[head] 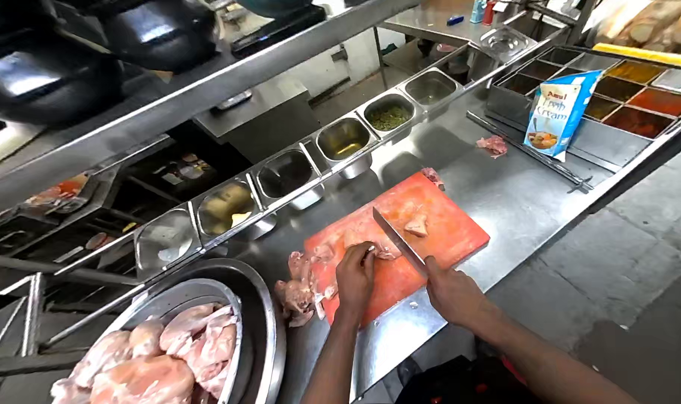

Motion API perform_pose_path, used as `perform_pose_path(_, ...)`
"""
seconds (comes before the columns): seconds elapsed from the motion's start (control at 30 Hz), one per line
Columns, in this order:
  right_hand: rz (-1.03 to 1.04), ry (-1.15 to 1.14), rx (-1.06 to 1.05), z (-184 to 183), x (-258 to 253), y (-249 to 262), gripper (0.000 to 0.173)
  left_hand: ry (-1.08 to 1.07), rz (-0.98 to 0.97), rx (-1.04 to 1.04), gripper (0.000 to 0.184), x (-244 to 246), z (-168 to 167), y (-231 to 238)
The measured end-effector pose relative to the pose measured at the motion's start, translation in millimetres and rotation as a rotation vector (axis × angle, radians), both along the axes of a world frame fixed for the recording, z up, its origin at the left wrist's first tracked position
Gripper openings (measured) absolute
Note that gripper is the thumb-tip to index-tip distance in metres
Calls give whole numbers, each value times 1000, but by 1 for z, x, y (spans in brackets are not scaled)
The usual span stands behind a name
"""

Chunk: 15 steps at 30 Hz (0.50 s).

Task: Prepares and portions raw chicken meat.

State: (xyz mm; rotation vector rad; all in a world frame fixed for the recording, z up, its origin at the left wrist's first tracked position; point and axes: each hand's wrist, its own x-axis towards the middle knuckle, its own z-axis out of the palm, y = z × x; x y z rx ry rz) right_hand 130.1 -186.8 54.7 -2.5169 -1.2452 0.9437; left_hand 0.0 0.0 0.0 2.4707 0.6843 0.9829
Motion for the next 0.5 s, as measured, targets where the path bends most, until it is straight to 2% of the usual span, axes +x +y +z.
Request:
perform_pose_path(0.4, 29, -35, -48, 3, -6, 12, 32, -79, 21, -65, 15, -2, -11, 5)
perform_pose_path(0.5, 34, -76, 5, 18, 0, 11, 32, -79, 24, -90, 16, -2, -11, 4)
